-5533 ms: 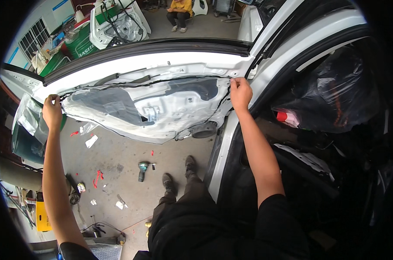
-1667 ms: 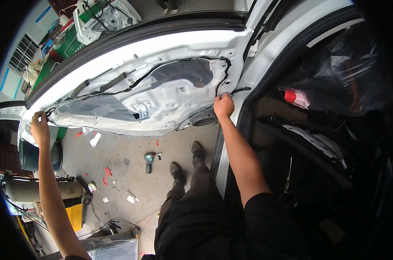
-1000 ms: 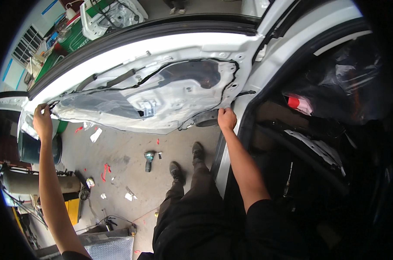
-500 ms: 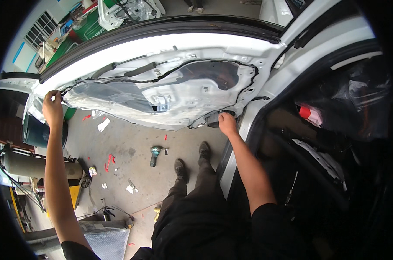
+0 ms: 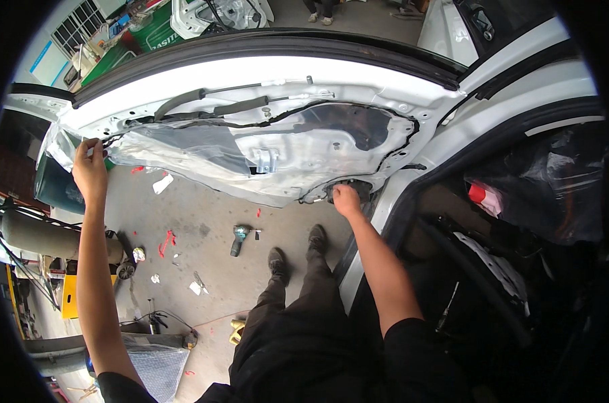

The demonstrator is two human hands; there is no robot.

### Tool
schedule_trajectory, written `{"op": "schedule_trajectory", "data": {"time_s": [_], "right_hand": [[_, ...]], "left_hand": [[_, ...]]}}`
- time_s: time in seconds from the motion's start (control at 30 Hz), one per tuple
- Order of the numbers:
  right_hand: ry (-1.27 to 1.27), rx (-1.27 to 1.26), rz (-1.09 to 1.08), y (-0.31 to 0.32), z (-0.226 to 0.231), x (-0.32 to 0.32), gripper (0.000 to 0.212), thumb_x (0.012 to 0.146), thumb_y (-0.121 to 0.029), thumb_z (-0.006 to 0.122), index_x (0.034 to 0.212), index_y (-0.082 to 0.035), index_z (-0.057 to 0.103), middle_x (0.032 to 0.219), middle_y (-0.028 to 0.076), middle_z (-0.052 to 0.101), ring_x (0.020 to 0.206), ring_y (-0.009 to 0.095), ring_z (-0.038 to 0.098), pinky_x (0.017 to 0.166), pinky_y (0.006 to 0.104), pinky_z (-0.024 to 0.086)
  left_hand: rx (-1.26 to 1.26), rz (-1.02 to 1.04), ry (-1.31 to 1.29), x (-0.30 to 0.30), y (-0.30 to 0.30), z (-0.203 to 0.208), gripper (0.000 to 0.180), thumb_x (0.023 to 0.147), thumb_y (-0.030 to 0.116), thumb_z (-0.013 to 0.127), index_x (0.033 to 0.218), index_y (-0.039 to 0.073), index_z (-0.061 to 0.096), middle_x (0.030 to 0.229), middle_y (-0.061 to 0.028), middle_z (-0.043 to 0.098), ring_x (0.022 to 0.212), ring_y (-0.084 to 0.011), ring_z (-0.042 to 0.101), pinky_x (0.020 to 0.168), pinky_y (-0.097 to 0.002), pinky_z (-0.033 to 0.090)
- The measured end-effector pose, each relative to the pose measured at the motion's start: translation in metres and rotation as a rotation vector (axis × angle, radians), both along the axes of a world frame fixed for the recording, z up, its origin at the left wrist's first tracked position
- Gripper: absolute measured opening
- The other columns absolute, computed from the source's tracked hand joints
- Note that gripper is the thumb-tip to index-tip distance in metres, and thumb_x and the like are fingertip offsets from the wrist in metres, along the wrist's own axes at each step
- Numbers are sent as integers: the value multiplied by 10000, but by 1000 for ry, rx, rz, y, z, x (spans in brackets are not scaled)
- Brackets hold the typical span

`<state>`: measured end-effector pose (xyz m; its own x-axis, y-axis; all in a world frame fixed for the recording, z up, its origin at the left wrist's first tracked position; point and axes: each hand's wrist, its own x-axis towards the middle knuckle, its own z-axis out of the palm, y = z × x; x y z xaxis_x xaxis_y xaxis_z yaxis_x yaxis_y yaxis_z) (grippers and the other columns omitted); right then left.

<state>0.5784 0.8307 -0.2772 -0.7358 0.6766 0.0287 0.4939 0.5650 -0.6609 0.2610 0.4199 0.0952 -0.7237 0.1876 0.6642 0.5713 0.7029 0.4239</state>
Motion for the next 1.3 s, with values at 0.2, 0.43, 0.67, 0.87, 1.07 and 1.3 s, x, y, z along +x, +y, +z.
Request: {"op": "schedule_trajectory", "data": {"time_s": [0.2, 0.43, 0.67, 0.87, 1.07, 1.3], "right_hand": [[-67, -9, 79, -14, -15, -10, 281, 868, -198, 563, 1056, -22, 676, 1034, 199, 670, 993, 375, 618, 865, 447, 488], [-91, -63, 253, -32, -3, -19, 290, 862, -216, 613, 1082, -29, 652, 989, 184, 676, 945, 366, 634, 820, 430, 505], [295, -145, 369, -93, 151, -24, 202, 909, -174, 601, 995, -5, 670, 826, 122, 699, 724, 209, 663, 667, 319, 504], [598, -8, 204, -101, 293, -39, 117, 877, -131, 616, 888, -21, 653, 709, 132, 638, 627, 247, 627, 589, 343, 474], [659, 579, 140, -90, 329, -53, 154, 857, -59, 597, 995, -9, 646, 881, 109, 647, 698, 276, 631, 640, 375, 507], [104, 997, 262, -96, 361, -76, 202, 790, -36, 581, 989, -42, 612, 906, 142, 635, 737, 329, 668, 637, 418, 547]], "left_hand": [[-5, 17, 21, 19, -10, -4, 188, 934, 169, 617, 1011, 1, 651, 875, -101, 704, 742, -155, 700, 667, -265, 504], [79, -46, 10, 22, -20, -11, 132, 925, 124, 621, 996, 16, 645, 893, -108, 677, 701, -161, 668, 645, -290, 505], [-68, -7, 70, 35, -8, -6, 78, 873, 119, 631, 895, 45, 622, 894, -108, 634, 689, -294, 647, 639, -381, 499], [6, 27, 54, 40, -13, -10, 84, 867, 139, 638, 884, 58, 625, 895, -96, 629, 733, -309, 638, 650, -404, 489], [56, -5, 70, 56, -21, -6, 61, 839, 113, 643, 859, 59, 624, 881, -98, 618, 766, -343, 621, 652, -429, 485], [12, -49, 151, 87, -47, -7, 37, 858, 109, 619, 878, 82, 604, 884, -81, 594, 726, -338, 619, 608, -447, 489]]}}
